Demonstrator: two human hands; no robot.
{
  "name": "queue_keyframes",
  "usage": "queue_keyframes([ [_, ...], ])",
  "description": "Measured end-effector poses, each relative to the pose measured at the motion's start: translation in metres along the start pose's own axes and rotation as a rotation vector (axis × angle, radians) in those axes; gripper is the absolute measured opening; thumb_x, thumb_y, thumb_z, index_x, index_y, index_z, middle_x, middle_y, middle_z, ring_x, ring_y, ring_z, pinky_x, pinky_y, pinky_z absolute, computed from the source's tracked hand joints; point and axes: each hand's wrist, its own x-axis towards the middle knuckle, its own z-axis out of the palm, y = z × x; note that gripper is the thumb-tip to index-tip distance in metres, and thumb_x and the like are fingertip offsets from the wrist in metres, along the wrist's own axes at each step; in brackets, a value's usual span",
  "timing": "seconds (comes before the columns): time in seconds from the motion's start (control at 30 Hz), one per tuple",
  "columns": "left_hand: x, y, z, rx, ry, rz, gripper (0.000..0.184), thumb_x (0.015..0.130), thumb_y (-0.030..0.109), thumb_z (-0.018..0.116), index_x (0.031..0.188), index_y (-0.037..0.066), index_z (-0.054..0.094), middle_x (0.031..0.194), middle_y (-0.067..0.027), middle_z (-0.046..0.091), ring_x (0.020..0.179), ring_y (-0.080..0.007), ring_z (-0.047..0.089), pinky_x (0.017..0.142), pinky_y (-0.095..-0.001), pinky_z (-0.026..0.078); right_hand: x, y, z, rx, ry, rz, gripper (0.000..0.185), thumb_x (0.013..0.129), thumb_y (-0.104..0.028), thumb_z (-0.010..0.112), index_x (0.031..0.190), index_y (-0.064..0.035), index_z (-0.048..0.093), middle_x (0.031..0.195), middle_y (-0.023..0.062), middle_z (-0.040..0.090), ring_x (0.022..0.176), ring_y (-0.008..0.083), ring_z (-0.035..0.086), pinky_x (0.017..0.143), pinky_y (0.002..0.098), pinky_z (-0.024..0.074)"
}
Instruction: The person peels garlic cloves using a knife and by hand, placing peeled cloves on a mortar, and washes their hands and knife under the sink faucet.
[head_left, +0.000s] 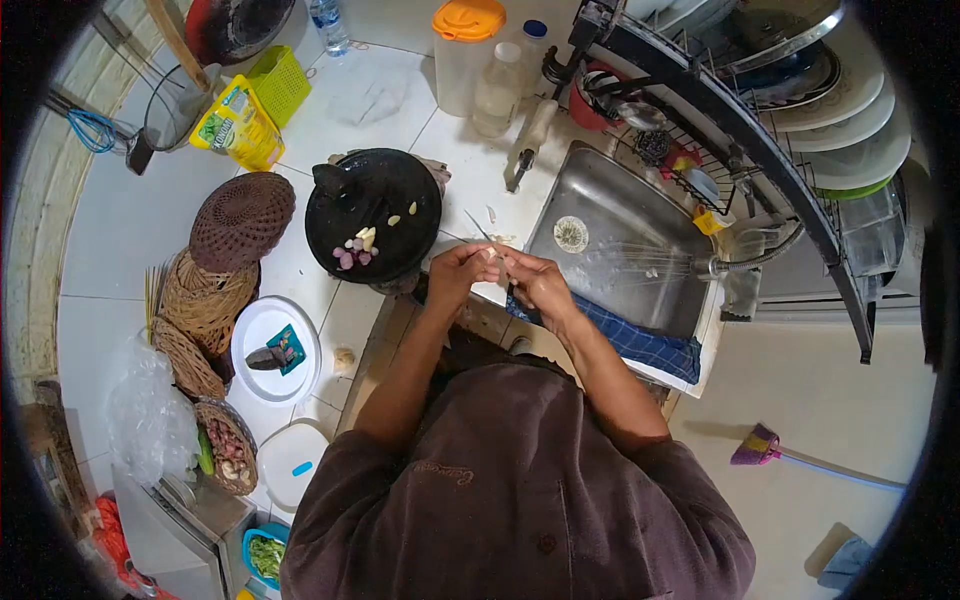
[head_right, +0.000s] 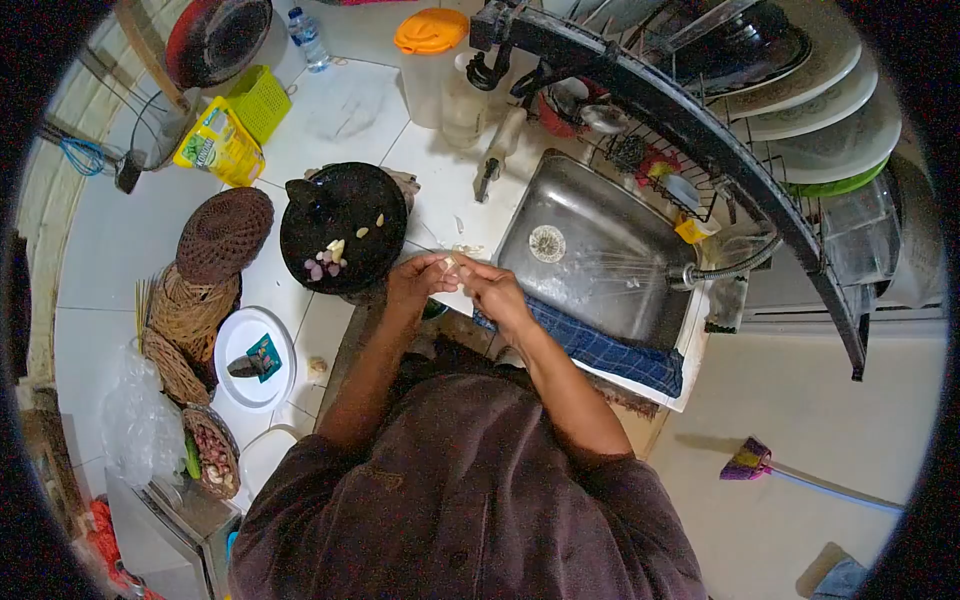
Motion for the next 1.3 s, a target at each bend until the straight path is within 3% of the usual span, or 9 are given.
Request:
queue_keyframes([
  [0.07,0.002,-0.001,-0.006,-0.016,-0.049,-0.049,0.026,0.09,0.012,0.057,0.107,-0.008,0.059,0.088,-0.0113,0.065,0.072,-0.0161,0.064,0.069,-0.0282,0.055,-0.005,-0.004,-0.001,0.142,-0.025,0.04,0.03,0.092,-0.023,0.055,0.118,-0.0083,0.06,0.068,-0.004,0.05,0.046,0.0026,0.034,0.039,0.0178,0.0246],
  [0.17,0.005,-0.004,-0.015,-0.06,-0.139,-0.098,0.028,0.091,0.013,0.056,0.11,-0.007,0.057,0.091,-0.0118,0.065,0.075,-0.0168,0.064,0.071,-0.0296,0.054,-0.011,-0.013,-0.006,0.255,-0.096,0.17,0.035,0.095,-0.023,0.049,0.125,-0.0051,0.052,0.071,-0.0012,0.048,0.046,0.0045,0.035,0.039,0.0178,0.0272],
  [0.33,0.008,-0.014,-0.022,-0.144,-0.258,-0.089,0.029,0.092,0.014,0.055,0.113,-0.006,0.056,0.094,-0.0118,0.064,0.079,-0.0169,0.063,0.071,-0.0307,0.054,-0.012,-0.007,-0.015,0.402,-0.225,0.233,0.028,0.096,-0.024,0.046,0.118,-0.0065,0.052,0.073,-0.0002,0.049,0.047,0.0052,0.036,0.039,0.0177,0.0286],
  [0.43,0.009,-0.019,-0.02,-0.178,-0.244,-0.077,0.027,0.092,0.014,0.054,0.112,-0.004,0.058,0.093,-0.0099,0.064,0.079,-0.0145,0.062,0.069,-0.0284,0.053,-0.012,-0.003,-0.016,0.463,-0.239,0.249,0.026,0.096,-0.024,0.046,0.116,-0.0088,0.051,0.074,0.0,0.049,0.047,0.0054,0.037,0.039,0.018,0.0292],
  [0.53,0.01,-0.013,-0.013,0.208,-0.103,-0.058,0.026,0.092,0.015,0.055,0.11,-0.003,0.06,0.092,-0.0075,0.064,0.077,-0.0118,0.061,0.065,-0.0249,0.052,-0.011,0.001,-0.014,0.462,-0.15,0.236,0.025,0.096,-0.024,0.047,0.117,-0.0108,0.051,0.074,0.0,0.05,0.048,0.0055,0.037,0.039,0.0181,0.0292],
  [0.73,0.004,-0.011,-0.005,0.262,-0.094,0.034,0.027,0.089,0.014,0.059,0.111,-0.003,0.06,0.089,-0.0054,0.065,0.071,-0.0091,0.06,0.059,-0.0217,0.051,-0.01,-0.002,-0.012,0.34,-0.095,0.148,0.031,0.095,-0.024,0.05,0.122,-0.0105,0.049,0.074,-0.0004,0.049,0.048,0.0053,0.037,0.04,0.0174,0.0302],
  [0.93,0.007,-0.019,-0.004,0.227,-0.056,0.09,0.028,0.089,0.014,0.06,0.111,-0.003,0.06,0.088,-0.0055,0.065,0.07,-0.0093,0.06,0.057,-0.0221,0.051,-0.011,-0.001,-0.008,0.352,-0.157,0.155,0.035,0.095,-0.026,0.05,0.125,-0.0097,0.049,0.074,-0.0012,0.047,0.049,0.0051,0.037,0.04,0.0168,0.0309],
  [1.13,0.007,-0.037,-0.008,-0.028,-0.053,0.138,0.025,0.092,0.017,0.055,0.108,-0.002,0.057,0.084,-0.0062,0.063,0.073,-0.0116,0.062,0.066,-0.0254,0.052,-0.007,0.006,0.0,0.354,-0.116,0.14,0.035,0.095,-0.025,0.049,0.127,-0.012,0.049,0.072,-0.0023,0.047,0.049,0.0043,0.037,0.039,0.0165,0.0295],
  [1.3,0.011,-0.019,-0.01,-0.264,0.169,0.188,0.028,0.094,0.02,0.053,0.11,-0.003,0.054,0.09,-0.0095,0.063,0.076,-0.0146,0.062,0.071,-0.0276,0.053,-0.008,0.006,-0.005,0.291,-0.027,0.111,0.039,0.095,-0.027,0.05,0.13,-0.0107,0.046,0.074,-0.0017,0.046,0.051,0.0057,0.039,0.04,0.0173,0.0311],
])
